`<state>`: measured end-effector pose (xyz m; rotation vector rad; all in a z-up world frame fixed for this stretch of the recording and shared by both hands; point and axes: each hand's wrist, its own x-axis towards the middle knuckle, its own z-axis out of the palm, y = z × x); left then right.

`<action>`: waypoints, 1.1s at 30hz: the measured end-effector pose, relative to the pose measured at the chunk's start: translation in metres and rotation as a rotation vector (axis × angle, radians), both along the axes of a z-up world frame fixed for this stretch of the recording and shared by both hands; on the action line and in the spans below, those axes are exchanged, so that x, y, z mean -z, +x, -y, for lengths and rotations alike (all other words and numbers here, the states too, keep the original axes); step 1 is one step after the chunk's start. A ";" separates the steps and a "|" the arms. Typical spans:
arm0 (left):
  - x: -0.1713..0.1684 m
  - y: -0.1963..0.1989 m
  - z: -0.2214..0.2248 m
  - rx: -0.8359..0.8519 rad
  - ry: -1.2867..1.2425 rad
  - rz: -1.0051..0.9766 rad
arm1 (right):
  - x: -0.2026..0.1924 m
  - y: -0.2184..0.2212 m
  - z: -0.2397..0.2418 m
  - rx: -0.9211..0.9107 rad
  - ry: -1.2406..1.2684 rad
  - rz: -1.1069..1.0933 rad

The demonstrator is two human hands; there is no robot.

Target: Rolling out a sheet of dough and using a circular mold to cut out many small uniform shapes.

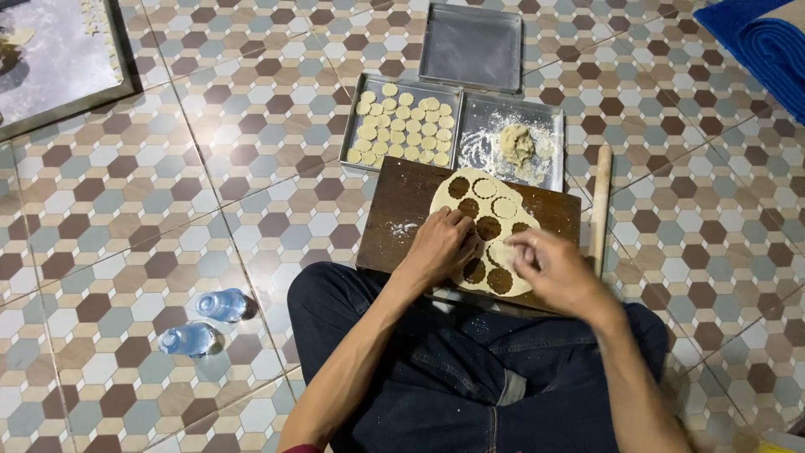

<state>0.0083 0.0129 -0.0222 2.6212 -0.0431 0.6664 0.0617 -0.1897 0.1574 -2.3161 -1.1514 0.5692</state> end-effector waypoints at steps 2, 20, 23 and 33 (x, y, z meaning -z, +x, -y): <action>0.001 0.000 0.000 -0.007 -0.002 0.015 | -0.017 0.015 -0.018 -0.009 0.082 0.017; -0.047 -0.022 0.003 -0.051 0.012 -0.029 | 0.105 0.142 -0.136 0.219 0.186 0.109; -0.039 -0.018 -0.001 -0.045 -0.024 -0.043 | 0.101 0.132 -0.110 0.145 0.418 0.285; -0.026 -0.007 0.009 -0.015 0.014 0.043 | 0.040 0.035 0.007 0.020 0.079 0.238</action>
